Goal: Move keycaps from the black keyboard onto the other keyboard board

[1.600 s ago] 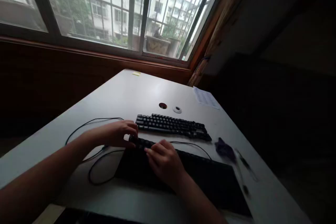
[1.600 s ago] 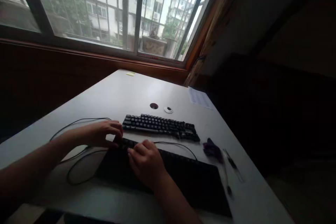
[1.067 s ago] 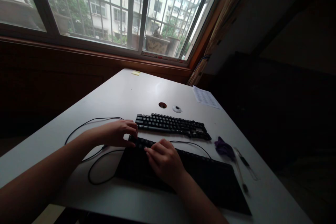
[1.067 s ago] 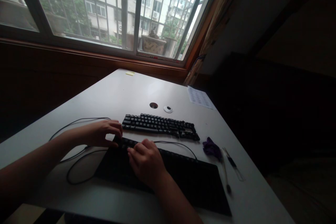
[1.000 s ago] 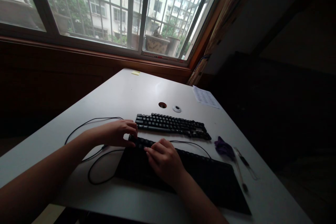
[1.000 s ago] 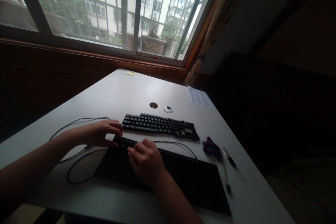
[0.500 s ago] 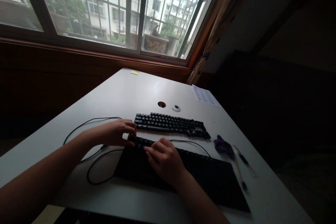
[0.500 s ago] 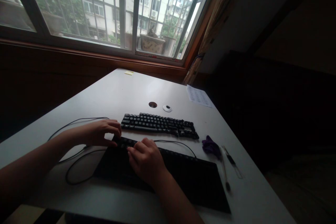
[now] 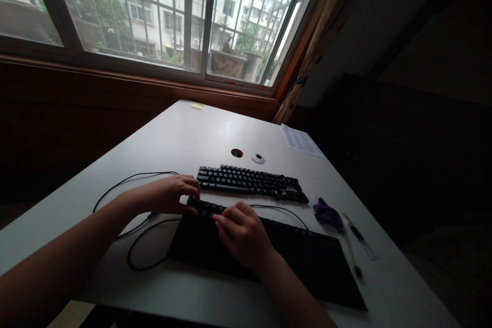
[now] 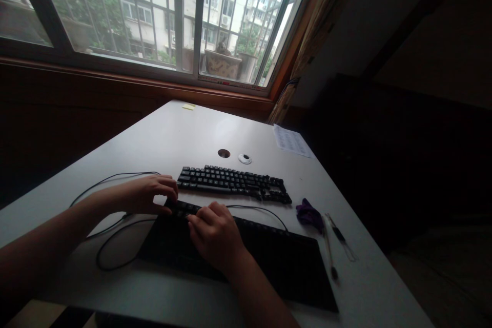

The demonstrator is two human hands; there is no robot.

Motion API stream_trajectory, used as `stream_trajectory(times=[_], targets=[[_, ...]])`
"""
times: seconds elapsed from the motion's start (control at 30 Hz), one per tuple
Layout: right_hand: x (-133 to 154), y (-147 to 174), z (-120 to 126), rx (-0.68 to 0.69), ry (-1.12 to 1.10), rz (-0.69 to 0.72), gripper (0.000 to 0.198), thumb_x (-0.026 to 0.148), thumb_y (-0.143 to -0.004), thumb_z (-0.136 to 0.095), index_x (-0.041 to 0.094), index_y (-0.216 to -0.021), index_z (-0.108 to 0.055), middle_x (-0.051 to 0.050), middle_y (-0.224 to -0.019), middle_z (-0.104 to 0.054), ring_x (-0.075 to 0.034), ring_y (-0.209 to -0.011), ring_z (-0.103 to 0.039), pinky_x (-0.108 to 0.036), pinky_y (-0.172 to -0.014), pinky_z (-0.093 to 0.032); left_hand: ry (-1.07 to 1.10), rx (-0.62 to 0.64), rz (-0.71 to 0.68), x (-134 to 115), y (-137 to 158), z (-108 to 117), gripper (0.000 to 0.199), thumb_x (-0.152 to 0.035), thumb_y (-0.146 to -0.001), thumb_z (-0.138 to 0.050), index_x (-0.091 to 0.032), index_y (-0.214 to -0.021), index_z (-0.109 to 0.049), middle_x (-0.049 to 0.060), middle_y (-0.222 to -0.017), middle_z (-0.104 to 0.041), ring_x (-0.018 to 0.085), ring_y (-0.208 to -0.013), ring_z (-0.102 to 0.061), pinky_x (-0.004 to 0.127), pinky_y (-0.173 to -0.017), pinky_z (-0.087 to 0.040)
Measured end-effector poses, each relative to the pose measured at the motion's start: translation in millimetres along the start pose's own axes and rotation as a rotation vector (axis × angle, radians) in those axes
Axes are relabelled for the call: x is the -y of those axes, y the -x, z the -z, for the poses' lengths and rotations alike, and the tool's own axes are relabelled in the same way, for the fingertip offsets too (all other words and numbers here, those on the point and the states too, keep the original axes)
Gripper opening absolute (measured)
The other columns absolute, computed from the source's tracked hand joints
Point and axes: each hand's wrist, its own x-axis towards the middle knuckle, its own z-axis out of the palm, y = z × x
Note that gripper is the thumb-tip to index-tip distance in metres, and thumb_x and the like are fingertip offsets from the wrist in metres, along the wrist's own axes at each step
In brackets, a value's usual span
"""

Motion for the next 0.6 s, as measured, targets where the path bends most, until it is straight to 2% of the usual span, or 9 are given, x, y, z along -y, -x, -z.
stream_trajectory(times=[0.27,0.47,0.6], targets=[[-4.7,-7.2,18.4,-0.111,-0.053,-0.094,0.019,0.021,-0.102,-0.061,0.024,-0.108,-0.078,-0.005,-0.087,-0.07,-0.022,-0.085,-0.06,-0.04,-0.079,-0.054,-0.004,-0.032,-0.015,-2.6,-1.3,0.3,0.015,-0.029,-0.089,-0.082,-0.021,-0.1,-0.075,0.006,-0.1,-0.072,0.019,-0.092,-0.068,0.027,-0.082,-0.052],[-36.2,-30.0,39.2,0.03,0.046,-0.07,0.017,0.021,-0.101,-0.063,0.021,-0.092,-0.078,-0.005,-0.087,-0.069,-0.02,-0.082,-0.06,-0.037,-0.081,-0.052,-0.034,-0.012,-0.003,-3.6,-0.4,0.7,0.017,-0.028,-0.088,-0.082,-0.021,-0.1,-0.074,0.006,-0.102,-0.072,0.021,-0.094,-0.067,0.029,-0.083,-0.052],[-71.9,-61.8,42.8,0.104,0.164,-0.15,0.014,0.021,-0.098,-0.069,0.022,-0.091,-0.08,-0.005,-0.089,-0.07,-0.021,-0.091,-0.064,-0.036,-0.088,-0.052,-0.031,-0.022,-0.011,-8.1,-1.8,2.4,0.006,-0.024,-0.094,-0.075,-0.021,-0.099,-0.073,0.006,-0.101,-0.072,0.02,-0.094,-0.067,0.029,-0.084,-0.051]])
